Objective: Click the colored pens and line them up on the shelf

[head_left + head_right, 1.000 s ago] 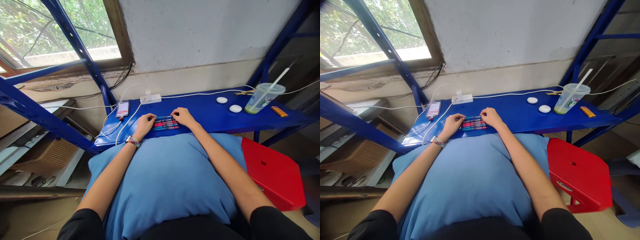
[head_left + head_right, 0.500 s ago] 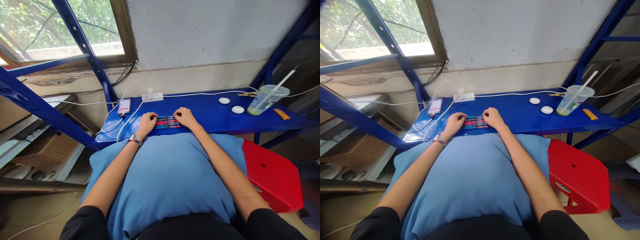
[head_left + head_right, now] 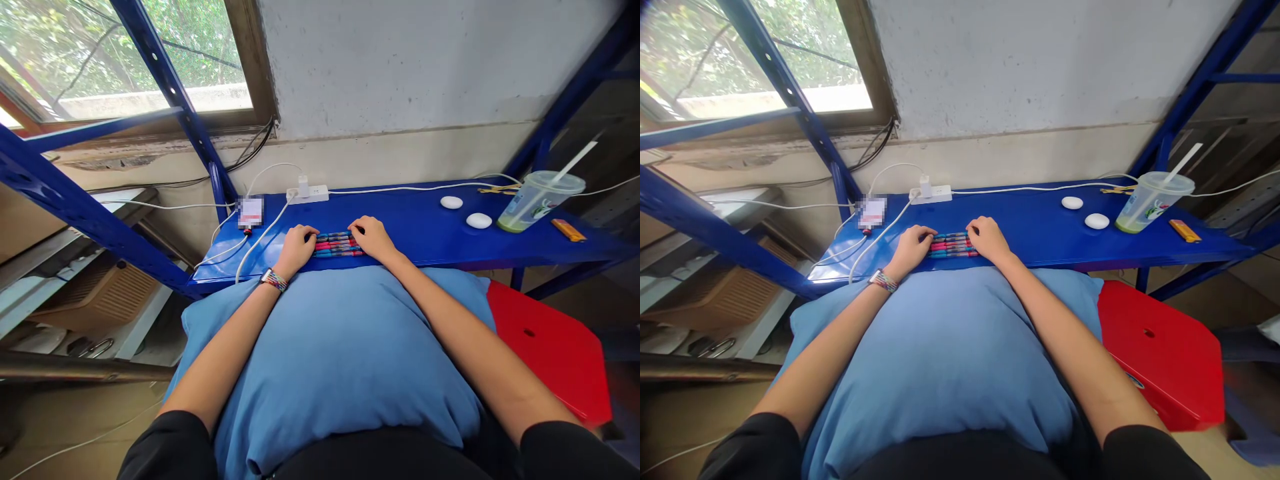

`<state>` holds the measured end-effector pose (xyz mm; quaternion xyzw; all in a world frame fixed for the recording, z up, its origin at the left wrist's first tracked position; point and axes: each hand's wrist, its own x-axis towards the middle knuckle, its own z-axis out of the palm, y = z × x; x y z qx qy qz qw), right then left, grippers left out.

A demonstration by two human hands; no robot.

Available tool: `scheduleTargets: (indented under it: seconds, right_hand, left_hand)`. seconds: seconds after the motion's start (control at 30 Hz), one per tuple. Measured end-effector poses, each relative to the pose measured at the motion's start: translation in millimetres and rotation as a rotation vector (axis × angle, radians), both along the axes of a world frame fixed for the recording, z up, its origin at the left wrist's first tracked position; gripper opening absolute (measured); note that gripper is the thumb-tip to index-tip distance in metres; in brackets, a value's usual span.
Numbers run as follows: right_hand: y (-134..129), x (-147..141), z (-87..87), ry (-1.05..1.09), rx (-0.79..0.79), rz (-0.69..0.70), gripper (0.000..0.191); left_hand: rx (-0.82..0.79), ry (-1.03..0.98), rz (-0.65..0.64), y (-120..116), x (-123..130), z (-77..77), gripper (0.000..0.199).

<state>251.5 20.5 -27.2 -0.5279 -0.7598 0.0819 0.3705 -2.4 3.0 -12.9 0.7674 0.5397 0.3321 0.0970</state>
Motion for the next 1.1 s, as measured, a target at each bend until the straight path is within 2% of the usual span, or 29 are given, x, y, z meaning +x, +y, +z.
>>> scheduleTargets:
  seconds: [0.63, 0.77, 0.87, 1.0, 1.1]
  right_hand:
    - [-17.5, -8.1, 4.5, -0.144, 0.029, -0.06, 0.034]
    - [-32.4, -11.2, 10.4, -0.139, 0.169, -0.129, 0.029]
    - [-48.1, -11.4, 15.1, -0.159, 0.261, -0.027, 0.025]
    - [-62.8, -11.0, 17.2, -0.25, 0.262, 0.248, 0.022]
    - [-63.4, -10.8, 16.0, -0.271, 0.249, 0.327, 0.014]
  left_hand:
    - [0.003, -0.01, -0.024, -5.3, -0.4, 0.8, 0.032]
    - [0.016, -0.044, -0.024, -6.2, -0.3, 0.8, 0.03]
    - [0.045, -0.071, -0.044, -11.3, -0.1, 3.2, 0.025]
    - [0.117, -0.074, -0.098, -25.2, 2.0, 9.5, 0.018]
    - [0.148, -0.035, -0.154, -35.5, 4.4, 14.1, 0.018]
